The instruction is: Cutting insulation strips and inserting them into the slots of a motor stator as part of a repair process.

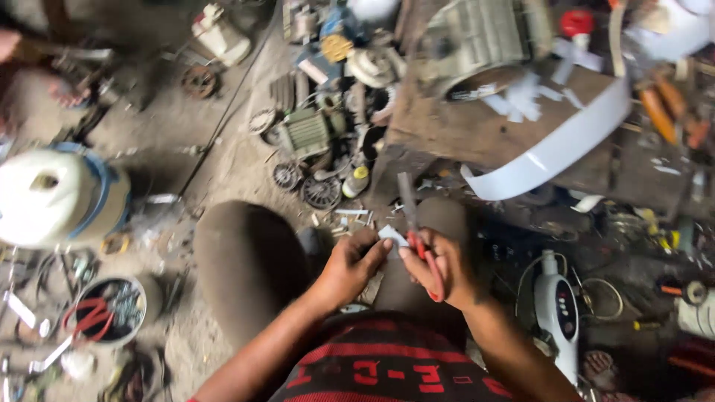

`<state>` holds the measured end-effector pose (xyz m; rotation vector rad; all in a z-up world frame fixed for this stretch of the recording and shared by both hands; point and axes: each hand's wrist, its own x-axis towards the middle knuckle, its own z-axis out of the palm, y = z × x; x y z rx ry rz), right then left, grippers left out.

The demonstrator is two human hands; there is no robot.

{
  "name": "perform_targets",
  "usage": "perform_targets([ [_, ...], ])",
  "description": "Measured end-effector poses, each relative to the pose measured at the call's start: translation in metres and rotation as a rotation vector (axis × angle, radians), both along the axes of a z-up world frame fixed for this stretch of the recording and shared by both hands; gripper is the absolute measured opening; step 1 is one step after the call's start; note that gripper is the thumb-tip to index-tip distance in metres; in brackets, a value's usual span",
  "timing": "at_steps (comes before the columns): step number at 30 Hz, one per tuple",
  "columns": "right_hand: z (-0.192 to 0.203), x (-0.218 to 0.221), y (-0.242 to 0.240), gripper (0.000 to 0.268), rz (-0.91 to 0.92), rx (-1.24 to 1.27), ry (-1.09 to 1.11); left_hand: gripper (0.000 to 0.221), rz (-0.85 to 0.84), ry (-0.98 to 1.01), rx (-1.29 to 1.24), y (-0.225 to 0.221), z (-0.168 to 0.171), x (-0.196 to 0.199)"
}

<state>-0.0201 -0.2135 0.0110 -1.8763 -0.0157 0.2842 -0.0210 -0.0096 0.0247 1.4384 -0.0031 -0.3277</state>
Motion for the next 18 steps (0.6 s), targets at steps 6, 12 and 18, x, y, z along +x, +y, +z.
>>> perform_targets([
  [6,0.029,0.038,-0.026,0.03,-0.086,0.921,0.422,0.037,0.02,0.092,0.081,-0.008,-0.004,0.005],
  [12,0.101,0.085,-0.112,0.023,-0.358,-0.731,-0.789,0.031,0.144,0.161,0.016,-0.012,-0.052,0.013],
  [18,0.042,0.077,-0.138,0.058,-0.182,-1.044,-0.808,0.034,-0.006,0.334,-0.114,-0.033,-0.105,0.025],
])
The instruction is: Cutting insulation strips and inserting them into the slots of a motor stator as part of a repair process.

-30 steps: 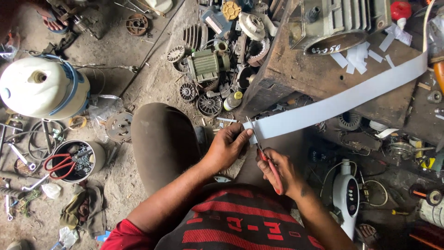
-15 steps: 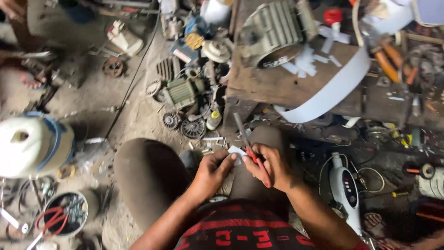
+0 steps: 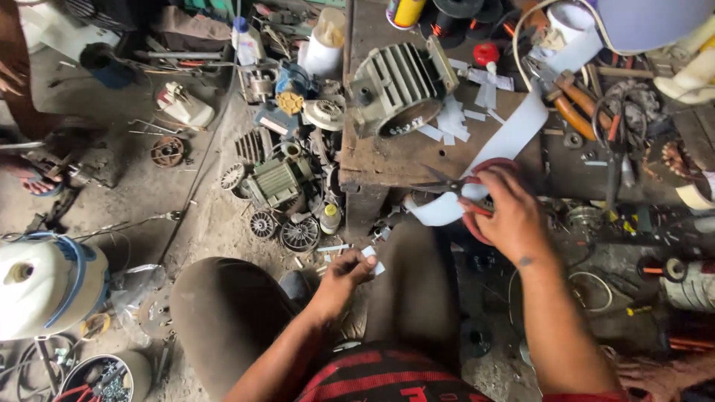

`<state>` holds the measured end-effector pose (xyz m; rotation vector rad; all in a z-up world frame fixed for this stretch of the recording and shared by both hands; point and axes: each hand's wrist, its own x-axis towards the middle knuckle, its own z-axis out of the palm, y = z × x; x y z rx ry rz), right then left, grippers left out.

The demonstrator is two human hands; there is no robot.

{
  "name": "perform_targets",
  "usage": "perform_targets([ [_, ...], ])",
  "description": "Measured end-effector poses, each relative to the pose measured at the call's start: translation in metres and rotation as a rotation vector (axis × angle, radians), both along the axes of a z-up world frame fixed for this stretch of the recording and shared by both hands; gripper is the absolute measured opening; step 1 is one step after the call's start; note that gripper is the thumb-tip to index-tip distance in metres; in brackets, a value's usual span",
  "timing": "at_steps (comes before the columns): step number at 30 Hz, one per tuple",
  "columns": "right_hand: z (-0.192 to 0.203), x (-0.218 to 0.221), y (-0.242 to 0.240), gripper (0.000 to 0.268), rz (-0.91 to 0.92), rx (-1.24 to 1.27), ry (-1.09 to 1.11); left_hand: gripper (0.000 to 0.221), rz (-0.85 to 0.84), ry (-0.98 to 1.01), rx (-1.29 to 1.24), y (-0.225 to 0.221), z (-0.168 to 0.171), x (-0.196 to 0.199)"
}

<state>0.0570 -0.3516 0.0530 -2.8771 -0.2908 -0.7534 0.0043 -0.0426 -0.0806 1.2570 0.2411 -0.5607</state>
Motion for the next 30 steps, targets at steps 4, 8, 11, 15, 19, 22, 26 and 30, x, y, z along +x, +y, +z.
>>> perform_targets([
  [4,0.011,0.0,0.022,0.054,-0.005,0.069,0.043,0.036,-0.195,-0.121,0.053,-0.016,0.067,0.024],
  [8,0.012,0.008,0.027,0.057,-0.055,0.051,0.116,0.028,-0.047,-0.09,-0.218,-0.041,0.053,0.044],
  [11,0.011,0.009,0.029,0.055,-0.089,0.06,0.17,0.027,0.01,0.003,-0.294,-0.044,0.031,0.042],
  [15,-0.004,0.016,0.03,0.059,-0.142,0.025,0.153,0.025,0.006,0.018,-0.055,-0.011,0.051,0.026],
  [19,0.008,0.019,0.051,0.06,-0.164,0.025,0.137,0.026,0.208,0.024,-0.084,0.015,0.044,0.008],
  [22,0.023,0.018,0.068,0.051,-0.057,0.099,0.065,0.016,0.298,-0.028,-0.261,0.03,0.059,0.002],
  [26,0.03,0.016,0.072,0.051,-0.056,0.112,0.064,0.048,0.374,0.242,-0.359,0.03,0.074,0.0],
  [30,0.011,0.019,0.072,0.052,-0.119,0.164,0.125,0.032,0.301,0.379,-0.312,0.032,0.061,-0.007],
])
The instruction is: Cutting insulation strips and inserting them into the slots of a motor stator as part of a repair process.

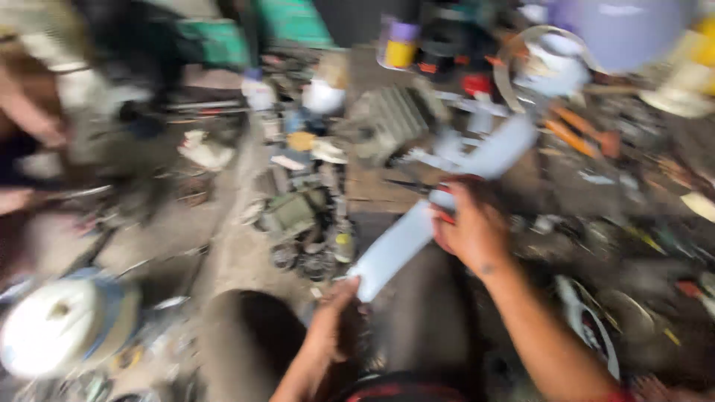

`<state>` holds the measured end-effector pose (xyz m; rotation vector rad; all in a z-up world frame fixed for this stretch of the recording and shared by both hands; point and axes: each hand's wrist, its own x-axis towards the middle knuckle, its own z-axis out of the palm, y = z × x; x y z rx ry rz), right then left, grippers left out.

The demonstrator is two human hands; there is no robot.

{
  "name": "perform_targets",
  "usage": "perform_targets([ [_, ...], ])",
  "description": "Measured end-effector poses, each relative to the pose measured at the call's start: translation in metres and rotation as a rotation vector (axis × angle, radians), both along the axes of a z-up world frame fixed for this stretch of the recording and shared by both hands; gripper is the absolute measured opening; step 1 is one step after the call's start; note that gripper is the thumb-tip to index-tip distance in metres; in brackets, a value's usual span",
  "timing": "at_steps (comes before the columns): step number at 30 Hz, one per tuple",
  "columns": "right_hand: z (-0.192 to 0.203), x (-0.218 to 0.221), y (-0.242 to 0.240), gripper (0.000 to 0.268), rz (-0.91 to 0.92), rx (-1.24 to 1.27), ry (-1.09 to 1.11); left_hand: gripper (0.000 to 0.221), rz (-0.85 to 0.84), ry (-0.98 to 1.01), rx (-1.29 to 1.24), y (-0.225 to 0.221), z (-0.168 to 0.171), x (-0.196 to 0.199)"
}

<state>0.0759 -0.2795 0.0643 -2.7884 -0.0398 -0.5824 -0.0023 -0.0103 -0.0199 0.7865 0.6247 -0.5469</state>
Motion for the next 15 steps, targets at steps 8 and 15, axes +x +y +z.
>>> perform_targets([
  [8,-0.023,0.009,-0.025,0.044,0.134,-0.261,-0.254,0.033,-0.046,-0.44,0.215,-0.001,0.024,0.0],
  [15,-0.005,0.001,0.003,0.053,-0.039,-0.089,0.081,0.026,-0.062,-0.601,0.544,0.021,0.023,0.003],
])
